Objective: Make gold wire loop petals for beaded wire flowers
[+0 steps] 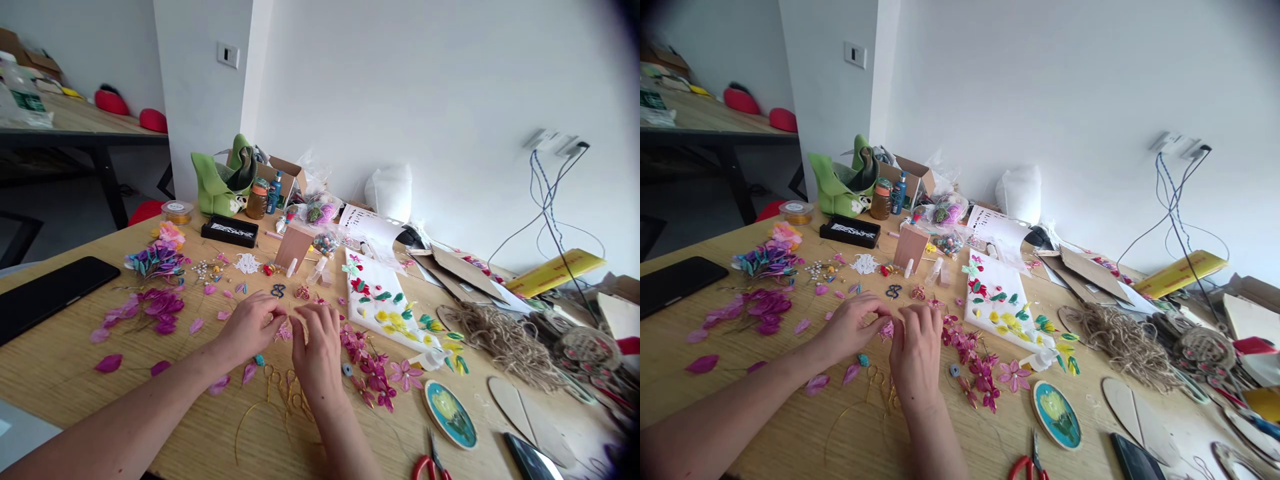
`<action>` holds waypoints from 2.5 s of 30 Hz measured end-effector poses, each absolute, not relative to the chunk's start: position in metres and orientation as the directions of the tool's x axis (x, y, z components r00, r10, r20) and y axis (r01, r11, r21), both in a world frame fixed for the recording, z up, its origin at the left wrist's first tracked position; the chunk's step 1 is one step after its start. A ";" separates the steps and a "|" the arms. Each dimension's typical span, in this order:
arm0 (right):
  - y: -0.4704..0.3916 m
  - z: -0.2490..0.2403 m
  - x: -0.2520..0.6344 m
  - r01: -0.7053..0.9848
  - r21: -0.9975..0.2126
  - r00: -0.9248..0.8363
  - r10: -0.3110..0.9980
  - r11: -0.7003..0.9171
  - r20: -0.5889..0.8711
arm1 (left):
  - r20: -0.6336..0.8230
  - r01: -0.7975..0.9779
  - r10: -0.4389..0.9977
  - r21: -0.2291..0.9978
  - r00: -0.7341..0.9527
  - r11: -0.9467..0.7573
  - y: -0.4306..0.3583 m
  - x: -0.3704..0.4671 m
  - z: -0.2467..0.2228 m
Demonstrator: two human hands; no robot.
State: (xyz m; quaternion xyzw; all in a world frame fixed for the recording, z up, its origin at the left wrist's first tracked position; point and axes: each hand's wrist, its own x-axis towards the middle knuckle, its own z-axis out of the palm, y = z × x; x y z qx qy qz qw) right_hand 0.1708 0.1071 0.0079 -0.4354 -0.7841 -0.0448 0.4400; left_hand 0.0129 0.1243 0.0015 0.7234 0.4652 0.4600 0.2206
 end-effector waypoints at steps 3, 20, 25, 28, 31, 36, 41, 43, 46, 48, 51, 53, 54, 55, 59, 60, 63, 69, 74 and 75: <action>0.105 0.014 0.176 0.653 -0.508 0.049 0.639 0.561 0.768 | 0.514 0.508 0.847 0.698 0.136 -0.505 0.126 0.010 0.000; 0.102 0.012 0.168 0.769 -0.278 -0.208 0.636 0.576 0.743 | 0.629 0.560 0.758 0.571 0.173 -0.601 0.120 0.011 0.003; 0.104 0.010 0.167 0.763 -0.281 -0.214 0.638 0.582 0.740 | 0.595 0.508 0.785 0.629 0.173 -0.589 0.119 0.014 0.004; 0.105 0.009 0.167 0.755 -0.286 -0.218 0.637 0.590 0.739 | 0.546 0.459 0.824 0.699 0.154 -0.548 0.119 0.015 0.004; 0.105 0.008 0.168 0.753 -0.297 -0.215 0.646 0.588 0.732 | 0.455 0.381 0.882 0.798 0.125 -0.466 0.121 0.014 0.005; 0.106 0.008 0.169 0.752 -0.312 -0.203 0.654 0.581 0.728 | 0.209 0.154 0.972 0.962 0.106 -0.224 0.128 0.008 0.009; 0.104 0.009 0.169 0.750 -0.306 -0.209 0.648 0.587 0.732 | 0.038 -0.043 0.992 0.999 0.120 -0.033 0.130 0.005 0.011; 0.104 0.009 0.169 0.745 -0.306 -0.210 0.644 0.593 0.736 | -0.011 -0.092 0.988 0.995 0.151 0.025 0.129 0.006 0.012; 0.104 0.008 0.169 0.743 -0.309 -0.209 0.644 0.594 0.736 | -0.057 -0.144 0.976 0.986 0.210 0.089 0.128 0.008 0.013; 0.104 0.008 0.169 0.743 -0.306 -0.213 0.644 0.595 0.734 | -0.067 -0.166 0.969 0.980 0.237 0.108 0.128 0.009 0.013; 0.104 0.007 0.169 0.744 -0.295 -0.219 0.635 0.600 0.741 | -0.067 -0.181 0.966 0.977 0.251 0.115 0.128 0.008 0.013; 0.104 0.008 0.169 0.747 -0.290 -0.220 0.634 0.599 0.742 | -0.072 -0.182 0.964 0.976 0.255 0.121 0.129 0.008 0.013; 0.104 0.008 0.169 0.748 -0.289 -0.221 0.635 0.597 0.741 | -0.076 -0.180 0.964 0.976 0.255 0.125 0.129 0.008 0.012; 0.104 0.008 0.169 0.749 -0.287 -0.223 0.636 0.597 0.739 | -0.082 -0.180 0.964 0.975 0.253 0.130 0.129 0.007 0.012; 0.104 0.008 0.169 0.751 -0.271 -0.243 0.633 0.603 0.735 | -0.105 -0.181 0.968 0.972 0.228 0.148 0.129 0.007 0.011; 0.104 0.008 0.169 0.751 -0.265 -0.247 0.630 0.604 0.737 | -0.110 -0.180 0.969 0.972 0.222 0.152 0.129 0.007 0.011; 0.104 0.008 0.168 0.753 -0.251 -0.255 0.622 0.608 0.741 | -0.120 -0.179 0.969 0.971 0.215 0.160 0.128 0.008 0.013; 0.104 0.010 0.169 0.720 -0.312 -0.208 0.622 0.620 0.755 | -0.146 -0.189 0.973 0.966 0.178 0.179 0.129 0.008 0.012; 0.106 0.015 0.177 0.733 -0.397 0.003 0.580 0.553 0.814 | -0.188 -0.208 0.975 0.956 0.115 0.209 0.131 0.006 0.011; 0.107 0.015 0.177 0.736 -0.403 0.023 0.575 0.544 0.818 | -0.194 -0.211 0.975 0.954 0.111 0.214 0.131 0.006 0.011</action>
